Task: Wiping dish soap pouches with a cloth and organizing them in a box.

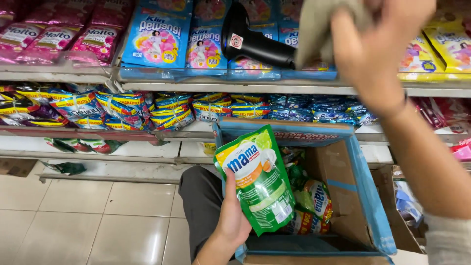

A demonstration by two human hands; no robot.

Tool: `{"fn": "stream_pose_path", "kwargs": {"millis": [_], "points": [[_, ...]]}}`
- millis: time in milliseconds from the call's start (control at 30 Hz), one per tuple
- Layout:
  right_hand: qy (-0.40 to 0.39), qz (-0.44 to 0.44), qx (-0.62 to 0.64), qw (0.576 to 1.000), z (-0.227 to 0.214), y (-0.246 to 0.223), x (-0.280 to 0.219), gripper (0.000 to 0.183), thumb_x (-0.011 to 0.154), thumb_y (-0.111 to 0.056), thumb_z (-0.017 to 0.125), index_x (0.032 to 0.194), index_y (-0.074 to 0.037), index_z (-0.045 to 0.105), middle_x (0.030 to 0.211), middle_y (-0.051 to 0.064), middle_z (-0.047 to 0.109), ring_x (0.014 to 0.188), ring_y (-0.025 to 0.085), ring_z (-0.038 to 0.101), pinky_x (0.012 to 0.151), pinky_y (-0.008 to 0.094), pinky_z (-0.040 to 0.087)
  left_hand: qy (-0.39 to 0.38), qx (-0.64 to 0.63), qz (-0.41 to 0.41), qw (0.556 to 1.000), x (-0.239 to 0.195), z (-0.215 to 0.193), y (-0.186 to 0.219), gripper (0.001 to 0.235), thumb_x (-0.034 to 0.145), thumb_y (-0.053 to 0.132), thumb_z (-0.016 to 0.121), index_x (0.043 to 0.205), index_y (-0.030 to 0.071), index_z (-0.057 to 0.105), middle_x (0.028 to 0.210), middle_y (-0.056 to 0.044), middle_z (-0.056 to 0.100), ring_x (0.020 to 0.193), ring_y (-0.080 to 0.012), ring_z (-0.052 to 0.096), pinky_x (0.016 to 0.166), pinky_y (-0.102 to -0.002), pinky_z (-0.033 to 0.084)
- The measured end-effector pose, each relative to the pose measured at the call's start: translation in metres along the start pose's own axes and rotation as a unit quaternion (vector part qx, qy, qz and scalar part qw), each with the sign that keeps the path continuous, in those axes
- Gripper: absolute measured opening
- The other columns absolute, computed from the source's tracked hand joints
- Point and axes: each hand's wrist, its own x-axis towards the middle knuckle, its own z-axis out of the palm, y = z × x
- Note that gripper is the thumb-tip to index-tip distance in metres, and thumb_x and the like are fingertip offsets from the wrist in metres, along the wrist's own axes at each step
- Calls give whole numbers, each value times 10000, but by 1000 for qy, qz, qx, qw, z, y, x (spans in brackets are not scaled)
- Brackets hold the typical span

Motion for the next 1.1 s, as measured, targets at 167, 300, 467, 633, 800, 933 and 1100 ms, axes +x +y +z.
{"fn": "stream_pose_path", "kwargs": {"millis": [167, 300, 467, 633, 800, 933, 1100], "points": [[-183, 11, 305, 934, -82, -108, -38, 197, 712, -3, 669, 906, 12, 636, 1051, 179, 762, 844, 314, 765, 690, 365, 594, -2, 28, 19, 999, 3, -10, -7, 726, 1007, 615, 323, 1467, 77, 480, 1415, -116, 596, 1282, -251, 594, 1079, -443, 482], [-267, -120, 412, 863, -81, -145, -87, 342, 782, -69, 715, 1051, -13, 511, 1387, 206, 632, 1265, 381, 667, 1007, 480, 595, 49, 26, -2, 998, 8, -50, -28, 606, 1037, 509, 369, 1487, 115, 462, 1424, -68, 591, 1295, -199, 596, 1087, -394, 485], [-315, 29, 501, 805, -76, -150, -82, 685, 813, -226, 812, 1391, 27, 545, 1457, 219, 552, 1299, 396, 577, 1029, 470, 496, 106, 26, -18, 994, 9, -31, -16, 638, 1022, 538, 342, 1475, 104, 452, 1371, -96, 613, 1235, -225, 627, 1017, -405, 523], [-273, 71, 480, 831, -75, -145, -112, 464, 847, -100, 769, 1306, -104, 700, 1457, 87, 644, 1274, 277, 637, 1022, 370, 556, 64, 30, -35, 997, 2, -19, -12, 682, 991, 584, 292, 1456, 110, 445, 1355, -96, 621, 1238, -212, 628, 1017, -396, 535], [-258, -48, 468, 844, -80, -147, -82, 413, 776, -123, 764, 1185, -74, 750, 1378, 92, 657, 1160, 299, 633, 957, 422, 538, 13, 133, 29, 991, 4, -49, -31, 611, 1043, 496, 370, 1471, 67, 444, 1350, -88, 608, 1235, -201, 624, 1024, -395, 524], [-246, -18, 469, 848, -64, -141, -92, 219, 806, -90, 821, 1005, -94, 731, 1322, 25, 694, 1098, 256, 631, 903, 354, 548, 55, 79, 19, 995, 5, -42, -26, 610, 1048, 507, 383, 1434, 40, 452, 1299, -110, 631, 1171, -212, 650, 996, -403, 531], [-249, -12, 401, 882, -53, -110, -109, 208, 777, -64, 820, 957, -64, 715, 1247, 9, 704, 1079, 278, 627, 895, 352, 559, 45, 60, 25, 997, -3, -6, -9, 692, 1004, 581, 349, 1451, 66, 468, 1322, -113, 635, 1164, -227, 650, 993, -415, 532]]}}
